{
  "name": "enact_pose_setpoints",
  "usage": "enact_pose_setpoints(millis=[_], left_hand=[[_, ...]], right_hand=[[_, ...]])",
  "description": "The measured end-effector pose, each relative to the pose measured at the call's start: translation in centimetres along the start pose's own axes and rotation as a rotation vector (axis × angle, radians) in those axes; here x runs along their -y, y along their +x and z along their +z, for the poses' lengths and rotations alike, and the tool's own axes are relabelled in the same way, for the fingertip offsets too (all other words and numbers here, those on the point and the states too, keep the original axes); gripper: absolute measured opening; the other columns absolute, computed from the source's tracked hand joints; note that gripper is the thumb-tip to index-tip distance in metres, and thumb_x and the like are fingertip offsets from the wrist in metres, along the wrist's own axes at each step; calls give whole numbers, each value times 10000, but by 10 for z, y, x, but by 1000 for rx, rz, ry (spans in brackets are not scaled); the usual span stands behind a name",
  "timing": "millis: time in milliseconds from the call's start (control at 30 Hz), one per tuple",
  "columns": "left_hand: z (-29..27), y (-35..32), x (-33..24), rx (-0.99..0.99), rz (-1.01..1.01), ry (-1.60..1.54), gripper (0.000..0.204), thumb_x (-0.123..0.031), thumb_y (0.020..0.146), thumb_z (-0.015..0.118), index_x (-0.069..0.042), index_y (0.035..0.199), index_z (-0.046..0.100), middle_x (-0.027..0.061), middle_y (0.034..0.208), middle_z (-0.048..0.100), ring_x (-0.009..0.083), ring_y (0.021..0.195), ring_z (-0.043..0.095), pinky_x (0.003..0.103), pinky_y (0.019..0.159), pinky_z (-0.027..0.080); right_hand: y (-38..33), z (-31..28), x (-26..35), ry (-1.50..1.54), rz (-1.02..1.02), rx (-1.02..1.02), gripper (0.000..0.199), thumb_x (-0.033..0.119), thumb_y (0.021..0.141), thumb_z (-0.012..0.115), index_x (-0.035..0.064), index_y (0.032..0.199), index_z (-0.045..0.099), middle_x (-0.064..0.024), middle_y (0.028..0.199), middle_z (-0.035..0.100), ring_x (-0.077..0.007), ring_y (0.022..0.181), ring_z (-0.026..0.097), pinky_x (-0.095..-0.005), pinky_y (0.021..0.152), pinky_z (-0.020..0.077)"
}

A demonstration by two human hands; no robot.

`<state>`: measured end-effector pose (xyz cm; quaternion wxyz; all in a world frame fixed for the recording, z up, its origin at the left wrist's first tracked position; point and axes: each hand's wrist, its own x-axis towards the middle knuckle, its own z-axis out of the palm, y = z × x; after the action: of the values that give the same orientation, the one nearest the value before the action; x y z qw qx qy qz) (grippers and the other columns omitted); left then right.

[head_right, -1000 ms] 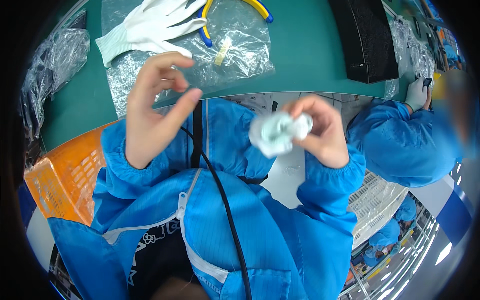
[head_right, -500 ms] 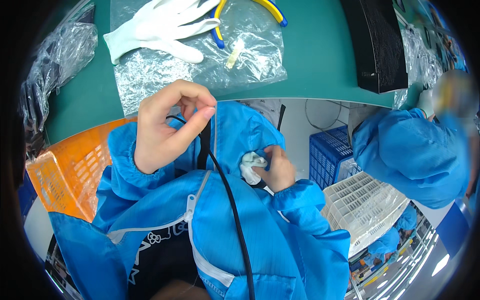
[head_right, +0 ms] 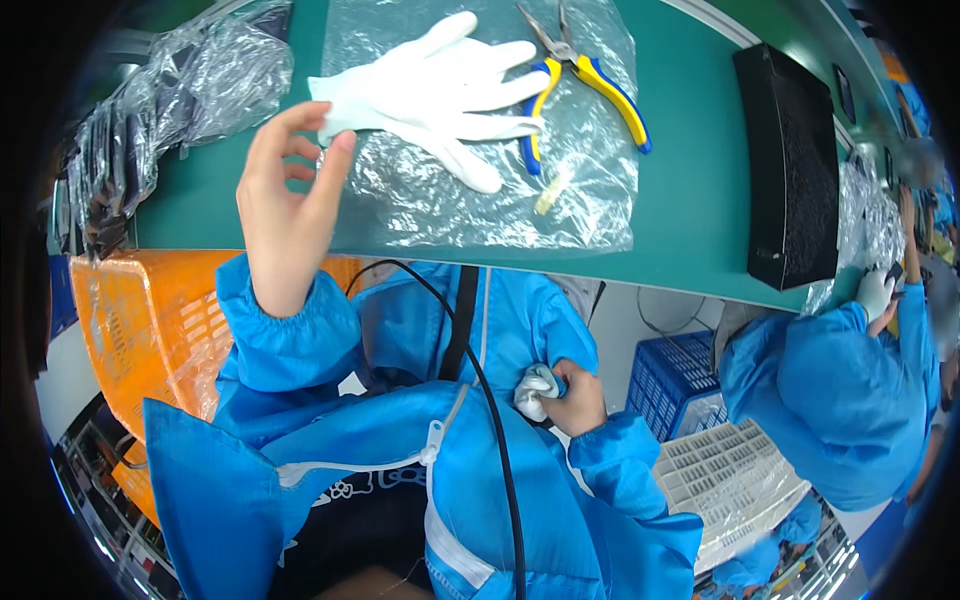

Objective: Assembling or inspecting electronic device components at a factory workbench using pliers and gloves.

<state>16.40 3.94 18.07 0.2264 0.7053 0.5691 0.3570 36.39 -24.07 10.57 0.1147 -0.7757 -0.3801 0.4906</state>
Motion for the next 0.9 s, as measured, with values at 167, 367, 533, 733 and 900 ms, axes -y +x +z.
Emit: enact_pose_setpoints(millis=[167, 367, 533, 733, 900], left_hand=[[-10, 15, 22, -28, -177, 201, 277, -266, 763, 667, -41, 920, 626, 80, 803, 607, 174, 686, 573, 303, 601, 462], [3, 23, 20, 70, -245, 129, 251, -281, 753, 679, -50, 848, 647, 32, 665, 607, 142, 568, 562, 288, 539, 449], [3, 28, 22, 53, -273, 146, 232, -261, 740, 686, -50, 822, 638, 24, 662, 605, 125, 557, 550, 281, 523, 438], [12, 31, 20, 56, -188, -37, 149, -125, 731, 678, -10, 783, 598, 13, 638, 568, 73, 543, 486, 226, 516, 419], [15, 30, 18, 35, -165, -275, 114, -36, 750, 641, -2, 838, 578, 4, 693, 555, 42, 593, 475, 189, 539, 410]], right_hand=[[17, -18, -36, 671, 282, 305, 188, 12, 645, 638, 43, 807, 547, -12, 730, 577, -98, 664, 550, -262, 603, 446], [28, -28, -59, 414, 164, 856, 273, -14, 621, 697, 50, 831, 534, 8, 895, 568, -94, 848, 523, -237, 771, 416], [16, -2, -37, 67, -42, 129, 179, 62, 570, 661, 32, 687, 529, -101, 592, 529, -203, 551, 551, -329, 506, 405], [7, 15, -7, -366, -266, -205, 239, 89, 572, 688, 42, 720, 506, -132, 672, 574, -359, 635, 574, -432, 520, 445], [10, -6, -26, -127, -264, 6, 220, 93, 589, 666, 60, 740, 509, -128, 760, 577, -350, 657, 579, -378, 555, 467]])
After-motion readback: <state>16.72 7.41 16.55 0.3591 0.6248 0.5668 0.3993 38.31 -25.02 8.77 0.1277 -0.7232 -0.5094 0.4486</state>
